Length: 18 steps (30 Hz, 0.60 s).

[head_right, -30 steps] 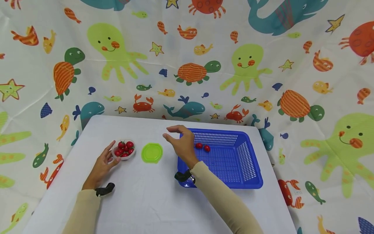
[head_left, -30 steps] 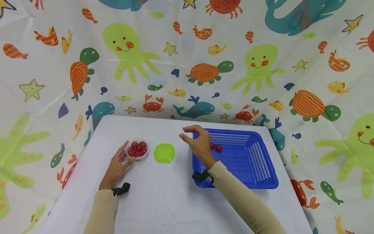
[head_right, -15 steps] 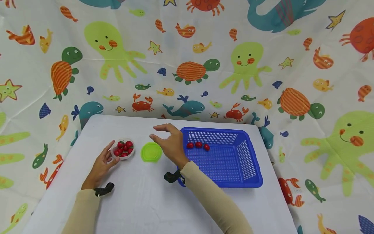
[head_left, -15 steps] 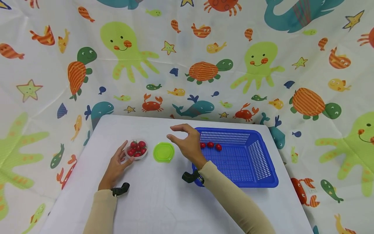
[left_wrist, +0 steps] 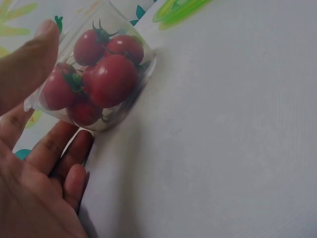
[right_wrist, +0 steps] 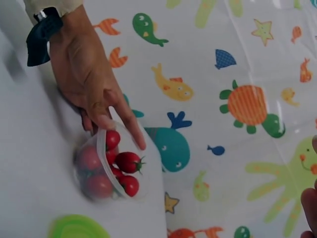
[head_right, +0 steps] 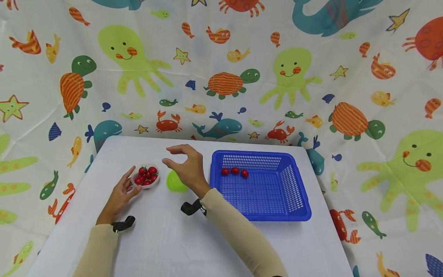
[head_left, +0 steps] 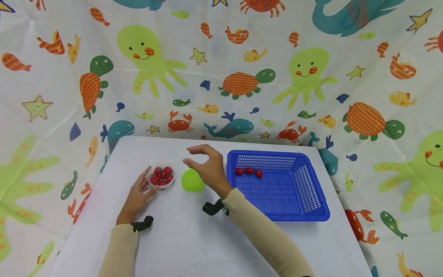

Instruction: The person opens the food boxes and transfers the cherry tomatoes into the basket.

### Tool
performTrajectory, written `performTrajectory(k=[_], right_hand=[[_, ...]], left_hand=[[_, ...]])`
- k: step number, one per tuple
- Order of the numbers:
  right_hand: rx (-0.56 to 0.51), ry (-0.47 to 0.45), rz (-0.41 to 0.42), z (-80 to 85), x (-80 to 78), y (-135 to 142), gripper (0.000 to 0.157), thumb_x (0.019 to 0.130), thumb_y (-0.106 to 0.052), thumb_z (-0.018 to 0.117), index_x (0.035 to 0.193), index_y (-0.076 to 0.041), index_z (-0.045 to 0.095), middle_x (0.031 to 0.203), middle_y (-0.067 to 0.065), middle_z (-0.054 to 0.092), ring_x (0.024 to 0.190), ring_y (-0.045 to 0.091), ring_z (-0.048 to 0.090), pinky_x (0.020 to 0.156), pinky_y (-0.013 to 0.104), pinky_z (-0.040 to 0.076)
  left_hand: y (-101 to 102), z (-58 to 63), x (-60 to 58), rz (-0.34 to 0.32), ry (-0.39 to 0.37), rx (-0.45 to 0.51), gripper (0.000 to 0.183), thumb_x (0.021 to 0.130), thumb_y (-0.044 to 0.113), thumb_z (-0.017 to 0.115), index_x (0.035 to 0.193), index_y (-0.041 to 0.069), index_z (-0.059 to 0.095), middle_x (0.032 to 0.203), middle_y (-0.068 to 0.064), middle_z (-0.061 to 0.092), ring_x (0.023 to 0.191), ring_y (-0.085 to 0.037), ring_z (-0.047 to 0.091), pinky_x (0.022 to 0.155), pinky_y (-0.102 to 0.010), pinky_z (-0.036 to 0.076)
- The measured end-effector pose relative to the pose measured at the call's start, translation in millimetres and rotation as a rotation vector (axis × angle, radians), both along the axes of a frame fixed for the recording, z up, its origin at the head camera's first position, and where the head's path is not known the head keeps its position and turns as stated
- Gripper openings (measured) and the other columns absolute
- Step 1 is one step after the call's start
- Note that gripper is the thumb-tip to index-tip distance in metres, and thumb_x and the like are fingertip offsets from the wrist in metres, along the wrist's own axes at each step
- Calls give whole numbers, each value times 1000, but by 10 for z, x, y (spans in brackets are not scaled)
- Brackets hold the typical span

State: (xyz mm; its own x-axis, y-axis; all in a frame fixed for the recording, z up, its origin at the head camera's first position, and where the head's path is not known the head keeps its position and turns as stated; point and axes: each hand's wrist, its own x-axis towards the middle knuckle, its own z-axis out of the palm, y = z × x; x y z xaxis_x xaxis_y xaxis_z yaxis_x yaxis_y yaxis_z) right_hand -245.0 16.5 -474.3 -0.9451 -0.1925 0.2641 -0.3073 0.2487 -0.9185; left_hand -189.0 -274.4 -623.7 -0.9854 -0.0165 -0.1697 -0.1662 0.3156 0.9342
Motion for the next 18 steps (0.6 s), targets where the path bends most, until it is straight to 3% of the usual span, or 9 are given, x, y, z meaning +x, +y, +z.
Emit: performTrajectory(k=[7, 18], right_hand=[[19, 15, 12, -105, -48, -199, 36, 92, -35, 86, 126, -28, 76, 123, -12, 76, 117, 3, 69, 111, 38, 55], [26, -14, 15, -322, -128, -501, 34, 91, -28, 87, 123, -28, 77, 121, -13, 76, 112, 2, 70, 106, 32, 57]], left_hand=[[-24, -19, -12, 8, -10, 1, 89, 104, 39, 69, 170, 47, 10, 180, -11, 12, 162, -50, 19, 128, -74, 21], [0, 9, -8, 9, -2, 10, 90, 104, 35, 70, 172, 39, 11, 180, -13, 16, 163, -47, 21, 128, -72, 23]])
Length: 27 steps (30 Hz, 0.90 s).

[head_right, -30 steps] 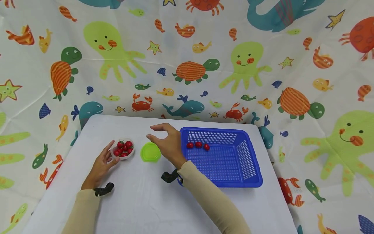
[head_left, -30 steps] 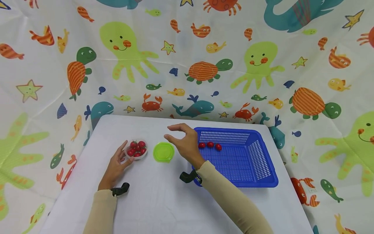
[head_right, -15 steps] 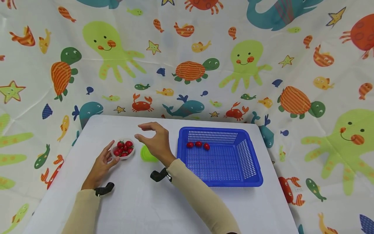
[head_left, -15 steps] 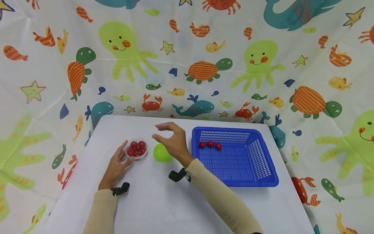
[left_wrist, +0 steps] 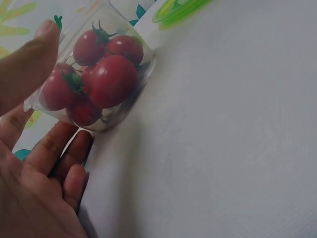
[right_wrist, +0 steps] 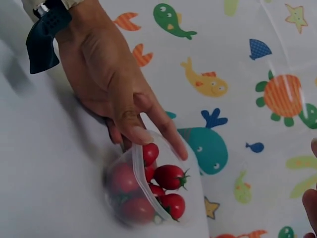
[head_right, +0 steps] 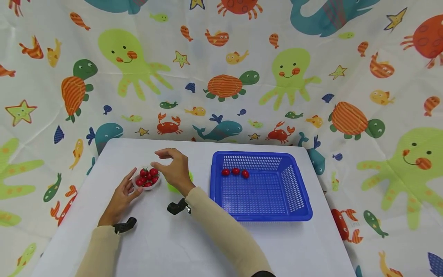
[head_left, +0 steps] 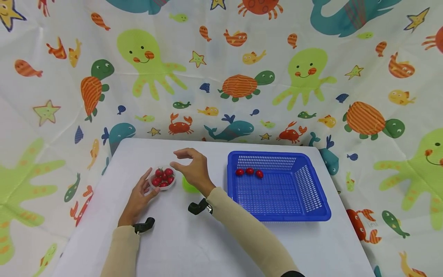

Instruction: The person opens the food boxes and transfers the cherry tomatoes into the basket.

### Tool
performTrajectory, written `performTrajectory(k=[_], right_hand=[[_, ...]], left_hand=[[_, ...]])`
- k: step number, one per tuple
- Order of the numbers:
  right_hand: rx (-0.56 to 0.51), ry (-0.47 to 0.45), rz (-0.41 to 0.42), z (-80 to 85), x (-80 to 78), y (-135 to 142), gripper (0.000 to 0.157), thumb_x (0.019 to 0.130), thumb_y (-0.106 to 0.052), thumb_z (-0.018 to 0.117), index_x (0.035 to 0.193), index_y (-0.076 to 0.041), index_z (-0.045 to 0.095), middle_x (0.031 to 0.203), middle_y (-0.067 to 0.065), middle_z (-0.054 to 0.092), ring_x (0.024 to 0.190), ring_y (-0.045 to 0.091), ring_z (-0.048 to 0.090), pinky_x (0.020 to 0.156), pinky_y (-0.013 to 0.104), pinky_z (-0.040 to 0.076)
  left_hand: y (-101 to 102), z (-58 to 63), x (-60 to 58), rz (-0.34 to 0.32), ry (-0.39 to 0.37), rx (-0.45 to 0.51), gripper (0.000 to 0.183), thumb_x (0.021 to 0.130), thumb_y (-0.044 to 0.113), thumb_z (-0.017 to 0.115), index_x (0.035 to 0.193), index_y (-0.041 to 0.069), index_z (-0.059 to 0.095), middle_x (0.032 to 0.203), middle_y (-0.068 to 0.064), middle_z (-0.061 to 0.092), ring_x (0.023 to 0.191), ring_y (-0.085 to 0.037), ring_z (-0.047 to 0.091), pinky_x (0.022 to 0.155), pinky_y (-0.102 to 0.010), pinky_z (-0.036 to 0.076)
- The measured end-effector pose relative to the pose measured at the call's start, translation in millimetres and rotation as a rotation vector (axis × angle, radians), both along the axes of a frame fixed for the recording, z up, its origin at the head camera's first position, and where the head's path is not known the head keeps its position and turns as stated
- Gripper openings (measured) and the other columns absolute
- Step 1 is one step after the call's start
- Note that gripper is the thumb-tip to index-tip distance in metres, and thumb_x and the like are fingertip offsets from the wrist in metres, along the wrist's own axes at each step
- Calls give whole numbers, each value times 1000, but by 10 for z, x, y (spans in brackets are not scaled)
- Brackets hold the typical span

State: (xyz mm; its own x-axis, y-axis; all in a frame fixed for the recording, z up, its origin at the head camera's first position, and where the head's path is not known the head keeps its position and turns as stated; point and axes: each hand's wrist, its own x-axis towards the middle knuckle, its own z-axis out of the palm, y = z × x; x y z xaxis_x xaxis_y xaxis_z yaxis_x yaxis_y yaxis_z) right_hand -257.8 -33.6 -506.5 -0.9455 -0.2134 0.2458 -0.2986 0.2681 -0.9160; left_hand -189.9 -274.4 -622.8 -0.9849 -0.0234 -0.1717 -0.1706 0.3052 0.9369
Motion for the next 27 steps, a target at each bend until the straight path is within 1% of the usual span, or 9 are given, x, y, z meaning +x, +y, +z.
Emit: performTrajectory(k=[3, 6, 10, 14, 16, 18, 20, 24, 27], right_hand=[[13, 2, 2, -53, -19, -81, 34, 90, -25, 88, 123, -27, 77, 120, -13, 76, 111, 1, 69, 106, 32, 57], [28, 1, 5, -113, -42, -151, 35, 90, -24, 88, 123, -26, 77, 120, -12, 76, 110, 0, 70, 104, 28, 57], [30, -11, 8, -194, -66, -228, 35, 90, -24, 88, 123, -25, 77, 121, -11, 77, 109, 0, 71, 100, 22, 58], [37, -46, 6, -267, -63, -301, 34, 91, -27, 87, 123, -25, 77, 120, -11, 77, 109, 1, 71, 97, 19, 58], [46, -64, 8, -300, -56, -340, 33, 91, -27, 87, 123, -26, 77, 120, -12, 77, 109, 0, 71, 97, 19, 58], [53, -80, 11, -333, -48, -377, 33, 91, -26, 87, 122, -26, 77, 120, -12, 77, 110, 1, 70, 99, 22, 58], [45, -97, 13, -366, -42, -414, 32, 91, -23, 87, 121, -26, 77, 119, -11, 78, 110, 2, 70, 101, 29, 60], [35, -131, 16, -438, -29, -476, 33, 90, -20, 88, 121, -26, 78, 118, -9, 78, 110, 4, 70, 104, 43, 61], [51, -140, 15, -497, -23, -511, 34, 90, -20, 88, 122, -26, 78, 119, -9, 78, 110, 5, 70, 106, 45, 60]], left_hand=[[1, 3, -4, 1, 5, -15, 90, 104, 35, 69, 172, 37, 10, 179, -13, 16, 163, -47, 21, 127, -73, 23], [-2, 4, -3, 10, 1, -24, 91, 103, 38, 70, 171, 41, 10, 179, -13, 17, 162, -47, 22, 127, -73, 24], [-5, -5, -7, 16, -6, -12, 90, 103, 38, 71, 170, 46, 11, 180, -11, 16, 163, -46, 20, 128, -72, 23], [-3, -5, -14, 16, -7, 0, 89, 104, 37, 70, 170, 44, 11, 180, -11, 17, 163, -45, 20, 128, -72, 21], [1, 11, -13, 15, -7, -2, 90, 104, 35, 70, 171, 42, 11, 179, -13, 18, 163, -46, 21, 128, -72, 21], [6, 26, -10, 17, -6, -6, 90, 104, 34, 70, 171, 40, 10, 179, -14, 18, 163, -46, 21, 128, -72, 21], [14, 39, -6, 19, -13, -8, 90, 105, 32, 69, 172, 38, 10, 179, -14, 16, 163, -47, 20, 128, -73, 21], [32, 53, -1, 26, -29, 13, 89, 105, 27, 68, 173, 32, 10, 180, -14, 13, 163, -49, 16, 129, -73, 18], [41, 45, 6, 28, -33, 24, 89, 105, 26, 68, 173, 32, 11, 180, -13, 13, 163, -49, 16, 129, -73, 18]])
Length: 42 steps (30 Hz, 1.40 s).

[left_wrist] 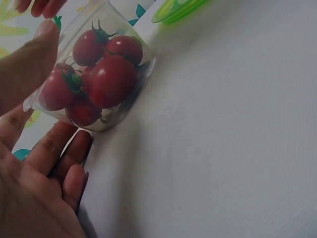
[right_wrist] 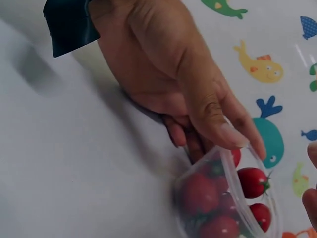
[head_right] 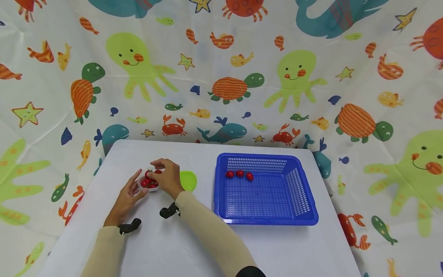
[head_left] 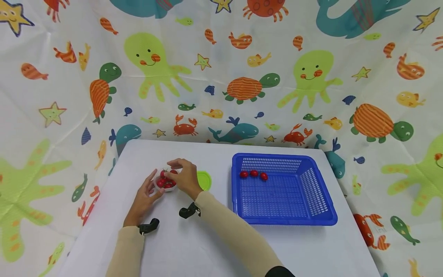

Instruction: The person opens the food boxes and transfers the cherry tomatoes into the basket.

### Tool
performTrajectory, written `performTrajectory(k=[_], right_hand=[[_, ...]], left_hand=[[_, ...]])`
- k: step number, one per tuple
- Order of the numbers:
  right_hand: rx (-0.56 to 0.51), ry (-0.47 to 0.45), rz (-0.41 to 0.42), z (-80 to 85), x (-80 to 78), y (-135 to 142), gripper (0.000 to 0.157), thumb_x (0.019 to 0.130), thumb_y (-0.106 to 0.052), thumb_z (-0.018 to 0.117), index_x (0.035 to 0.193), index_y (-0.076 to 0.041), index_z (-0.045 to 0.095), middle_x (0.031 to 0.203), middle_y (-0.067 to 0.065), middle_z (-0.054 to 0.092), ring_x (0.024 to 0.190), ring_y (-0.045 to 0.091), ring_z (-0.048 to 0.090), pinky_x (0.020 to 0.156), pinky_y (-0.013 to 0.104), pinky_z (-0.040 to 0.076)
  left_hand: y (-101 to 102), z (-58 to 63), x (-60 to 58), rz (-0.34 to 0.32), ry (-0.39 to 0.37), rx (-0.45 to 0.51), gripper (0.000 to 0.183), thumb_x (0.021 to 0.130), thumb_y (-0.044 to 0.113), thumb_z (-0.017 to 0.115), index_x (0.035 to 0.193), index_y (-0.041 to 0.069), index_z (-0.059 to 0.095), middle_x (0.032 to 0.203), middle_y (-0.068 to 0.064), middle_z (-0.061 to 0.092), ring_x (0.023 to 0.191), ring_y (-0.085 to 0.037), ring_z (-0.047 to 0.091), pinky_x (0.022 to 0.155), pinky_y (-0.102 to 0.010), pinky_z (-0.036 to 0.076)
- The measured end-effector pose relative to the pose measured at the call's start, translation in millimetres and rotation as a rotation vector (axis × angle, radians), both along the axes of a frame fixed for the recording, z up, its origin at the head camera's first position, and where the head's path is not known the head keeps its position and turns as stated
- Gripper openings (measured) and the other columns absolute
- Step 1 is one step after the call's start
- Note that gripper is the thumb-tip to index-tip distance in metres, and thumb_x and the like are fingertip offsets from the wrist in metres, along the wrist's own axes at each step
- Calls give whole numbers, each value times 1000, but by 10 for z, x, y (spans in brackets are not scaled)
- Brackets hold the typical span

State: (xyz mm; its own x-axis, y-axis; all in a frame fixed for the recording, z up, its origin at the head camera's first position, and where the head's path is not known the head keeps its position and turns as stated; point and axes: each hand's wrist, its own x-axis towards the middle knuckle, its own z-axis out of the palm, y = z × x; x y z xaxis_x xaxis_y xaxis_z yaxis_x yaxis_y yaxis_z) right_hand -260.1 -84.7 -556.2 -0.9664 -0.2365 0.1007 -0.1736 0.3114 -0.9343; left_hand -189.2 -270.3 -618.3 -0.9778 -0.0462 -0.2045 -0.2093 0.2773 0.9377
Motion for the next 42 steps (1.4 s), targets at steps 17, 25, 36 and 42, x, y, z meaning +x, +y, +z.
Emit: performTrajectory(k=[17, 25, 36, 42], right_hand=[[153, 13, 69, -165, -11, -149, 35, 93, -17, 82, 126, -27, 77, 128, -7, 77, 121, 7, 71, 106, 24, 57], [172, 54, 91, -217, -27, -203, 34, 95, -15, 80, 128, -23, 76, 126, -6, 77, 120, 9, 72, 102, 22, 58], [200, 106, 29, -247, -27, -211, 32, 95, -13, 82, 125, -21, 78, 125, -4, 77, 119, 11, 73, 105, 26, 58], [236, 176, 50, -262, -35, -235, 31, 95, -15, 82, 125, -20, 78, 125, -4, 78, 119, 11, 73, 104, 24, 58]], left_hand=[[-15, -59, 43, -9, 48, 9, 89, 104, 30, 71, 171, 41, 14, 181, -9, 12, 162, -50, 19, 128, -73, 22], [-14, -45, 30, -2, 53, 1, 87, 103, 33, 72, 169, 45, 17, 181, -8, 14, 163, -47, 21, 128, -72, 22], [-23, -40, 19, 1, 49, 20, 87, 103, 32, 71, 170, 45, 17, 180, -8, 16, 164, -43, 19, 129, -72, 21], [-26, -59, 25, 3, 52, 5, 86, 103, 34, 71, 169, 47, 17, 181, -5, 14, 164, -44, 20, 128, -72, 23]])
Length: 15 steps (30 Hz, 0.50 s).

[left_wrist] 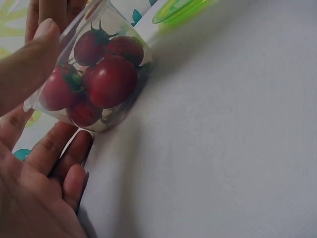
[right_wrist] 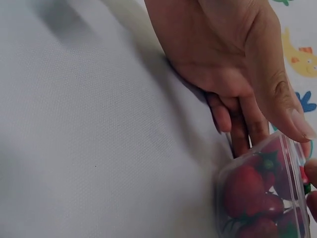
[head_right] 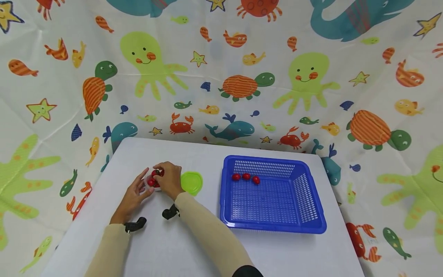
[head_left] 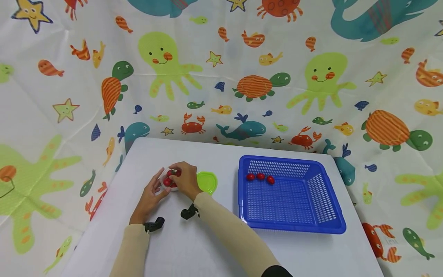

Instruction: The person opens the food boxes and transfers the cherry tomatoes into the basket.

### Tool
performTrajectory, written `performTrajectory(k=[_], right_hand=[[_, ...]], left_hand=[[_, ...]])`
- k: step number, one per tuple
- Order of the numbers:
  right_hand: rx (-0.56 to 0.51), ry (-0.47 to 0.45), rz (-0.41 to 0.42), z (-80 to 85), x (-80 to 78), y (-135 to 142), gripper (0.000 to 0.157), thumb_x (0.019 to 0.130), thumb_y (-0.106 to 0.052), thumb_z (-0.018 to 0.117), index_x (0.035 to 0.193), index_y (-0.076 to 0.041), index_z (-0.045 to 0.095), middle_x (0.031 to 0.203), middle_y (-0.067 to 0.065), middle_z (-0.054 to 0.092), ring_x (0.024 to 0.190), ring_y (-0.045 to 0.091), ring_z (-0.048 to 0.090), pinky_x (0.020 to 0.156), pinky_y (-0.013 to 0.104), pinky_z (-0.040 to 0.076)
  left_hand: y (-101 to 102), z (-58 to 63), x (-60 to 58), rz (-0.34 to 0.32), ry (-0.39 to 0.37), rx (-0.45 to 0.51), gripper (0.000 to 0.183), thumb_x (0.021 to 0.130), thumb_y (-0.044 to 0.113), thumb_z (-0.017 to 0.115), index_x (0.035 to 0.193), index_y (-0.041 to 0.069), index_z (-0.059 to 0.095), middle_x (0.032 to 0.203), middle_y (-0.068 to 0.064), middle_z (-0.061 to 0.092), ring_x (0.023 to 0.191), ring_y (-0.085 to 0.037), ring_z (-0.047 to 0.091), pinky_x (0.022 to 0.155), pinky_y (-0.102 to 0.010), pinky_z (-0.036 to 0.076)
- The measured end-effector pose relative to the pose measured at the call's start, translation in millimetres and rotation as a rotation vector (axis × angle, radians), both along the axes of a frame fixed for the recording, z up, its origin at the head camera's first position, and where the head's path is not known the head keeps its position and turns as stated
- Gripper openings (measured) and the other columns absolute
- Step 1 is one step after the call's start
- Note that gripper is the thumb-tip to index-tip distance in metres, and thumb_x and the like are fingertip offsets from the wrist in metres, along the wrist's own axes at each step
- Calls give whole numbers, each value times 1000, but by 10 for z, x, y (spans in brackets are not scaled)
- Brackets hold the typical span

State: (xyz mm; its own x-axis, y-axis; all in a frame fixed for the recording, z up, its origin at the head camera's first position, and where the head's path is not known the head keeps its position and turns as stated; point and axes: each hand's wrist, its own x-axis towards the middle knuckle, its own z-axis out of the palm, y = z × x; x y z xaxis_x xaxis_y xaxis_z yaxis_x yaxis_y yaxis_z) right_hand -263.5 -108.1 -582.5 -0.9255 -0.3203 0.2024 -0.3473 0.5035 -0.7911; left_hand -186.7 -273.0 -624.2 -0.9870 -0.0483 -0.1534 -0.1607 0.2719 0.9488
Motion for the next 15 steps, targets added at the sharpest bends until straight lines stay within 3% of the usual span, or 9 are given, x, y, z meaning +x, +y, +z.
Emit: performTrajectory(k=[8, 15], right_hand=[[24, 46, 14, -9, 3, -22, 30, 94, -13, 82, 123, -18, 79, 118, -2, 79, 111, 10, 74, 99, 19, 59], [54, 72, 21, -27, 0, -30, 30, 94, -14, 83, 123, -19, 79, 120, -4, 79, 114, 10, 73, 118, 37, 48]], left_hand=[[-3, -12, -10, 4, -8, -3, 86, 103, 37, 71, 169, 47, 17, 180, -6, 15, 165, -42, 20, 129, -71, 22], [-5, -11, -12, 4, -18, 1, 87, 102, 38, 72, 169, 47, 17, 179, -10, 18, 164, -41, 21, 129, -71, 23]])
